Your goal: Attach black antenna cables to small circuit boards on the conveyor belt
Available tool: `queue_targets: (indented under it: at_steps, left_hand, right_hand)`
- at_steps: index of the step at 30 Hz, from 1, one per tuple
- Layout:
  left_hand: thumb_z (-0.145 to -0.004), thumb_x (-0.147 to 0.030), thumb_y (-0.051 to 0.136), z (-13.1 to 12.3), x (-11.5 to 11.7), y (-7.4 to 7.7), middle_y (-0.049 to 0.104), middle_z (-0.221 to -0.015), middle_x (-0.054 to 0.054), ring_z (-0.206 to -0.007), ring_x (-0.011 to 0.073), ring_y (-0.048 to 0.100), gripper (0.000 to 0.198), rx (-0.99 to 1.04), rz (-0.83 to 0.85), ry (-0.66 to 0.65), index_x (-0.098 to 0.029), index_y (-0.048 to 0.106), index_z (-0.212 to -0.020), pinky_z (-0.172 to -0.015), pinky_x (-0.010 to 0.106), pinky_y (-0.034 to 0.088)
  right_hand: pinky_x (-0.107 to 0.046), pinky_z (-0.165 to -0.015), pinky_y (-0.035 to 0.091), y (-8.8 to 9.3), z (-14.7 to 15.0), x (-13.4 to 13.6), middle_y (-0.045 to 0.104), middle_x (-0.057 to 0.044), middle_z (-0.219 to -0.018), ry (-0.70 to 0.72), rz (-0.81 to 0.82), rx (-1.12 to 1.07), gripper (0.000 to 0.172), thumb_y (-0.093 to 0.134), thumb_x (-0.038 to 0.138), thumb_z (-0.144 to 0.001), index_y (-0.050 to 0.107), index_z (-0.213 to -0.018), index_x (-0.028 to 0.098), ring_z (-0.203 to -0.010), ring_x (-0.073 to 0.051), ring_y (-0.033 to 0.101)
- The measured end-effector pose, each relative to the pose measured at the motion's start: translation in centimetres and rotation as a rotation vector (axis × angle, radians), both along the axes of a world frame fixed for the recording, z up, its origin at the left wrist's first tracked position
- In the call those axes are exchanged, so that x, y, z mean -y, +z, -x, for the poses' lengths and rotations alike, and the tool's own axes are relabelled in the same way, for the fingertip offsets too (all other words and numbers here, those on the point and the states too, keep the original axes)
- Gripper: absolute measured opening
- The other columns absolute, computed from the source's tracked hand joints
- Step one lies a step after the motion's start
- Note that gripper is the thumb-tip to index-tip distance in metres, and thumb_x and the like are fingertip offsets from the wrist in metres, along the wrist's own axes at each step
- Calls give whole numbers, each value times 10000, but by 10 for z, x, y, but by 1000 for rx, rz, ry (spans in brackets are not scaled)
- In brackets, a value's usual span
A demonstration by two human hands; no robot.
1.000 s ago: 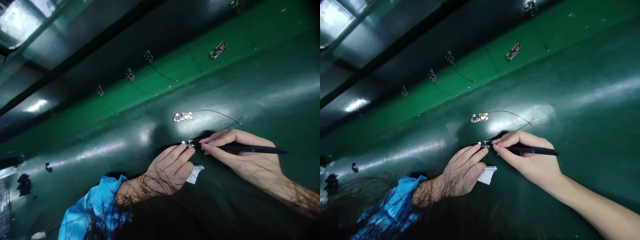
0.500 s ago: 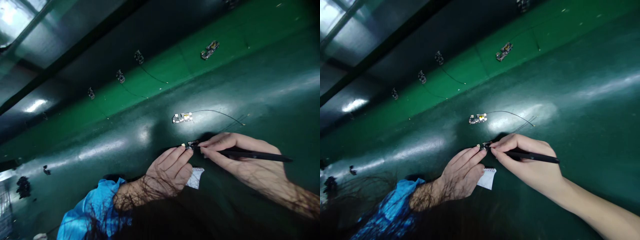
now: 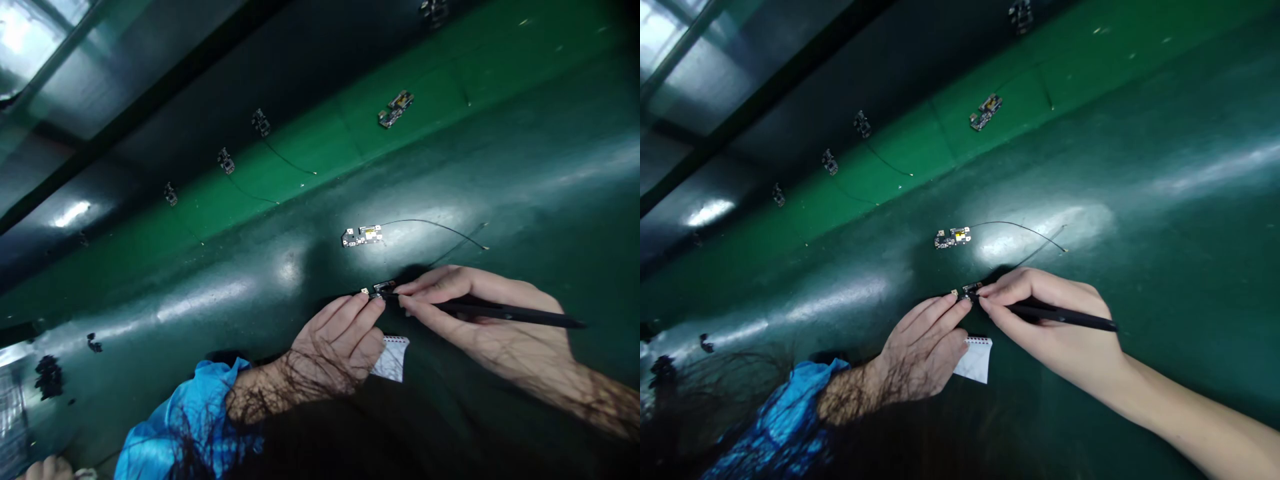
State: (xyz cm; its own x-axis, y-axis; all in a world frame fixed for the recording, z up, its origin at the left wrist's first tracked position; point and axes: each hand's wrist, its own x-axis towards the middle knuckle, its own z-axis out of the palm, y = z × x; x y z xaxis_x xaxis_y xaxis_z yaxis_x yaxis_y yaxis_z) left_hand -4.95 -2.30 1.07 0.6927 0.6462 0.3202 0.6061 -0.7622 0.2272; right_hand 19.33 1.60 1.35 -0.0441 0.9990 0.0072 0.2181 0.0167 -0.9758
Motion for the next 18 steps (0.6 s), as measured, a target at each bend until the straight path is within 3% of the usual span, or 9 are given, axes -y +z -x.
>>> queue_targets:
  at_steps: [6,12,18]
  left_hand:
    - [-1155,-201,580,-1,4,-5,889,-1519,97,-1485,222,807,279,6,16,6,-215,857,-1181,-1385,330,592]
    - [-1095,-139,629,-2,3,-2,909,-1449,160,-1433,261,846,230,48,74,0,-149,848,-1165,-1372,347,609]
    - [-1104,-146,499,-7,9,-6,929,-1412,17,-1485,170,789,405,-26,-62,96,-230,895,-1087,-1350,317,575]
  right_hand:
    - [-140,-802,721,1,0,0,937,85,-879,6,-2,18,187,934,264,-925,833,-800,360,-817,-137,927]
    - [-162,-780,728,1,0,0,937,74,-886,23,-22,32,187,920,270,-943,825,-809,359,-801,-147,922]
    - [-189,-781,738,0,0,-2,923,73,-852,29,-90,21,207,906,239,-953,803,-811,350,-765,-149,904]
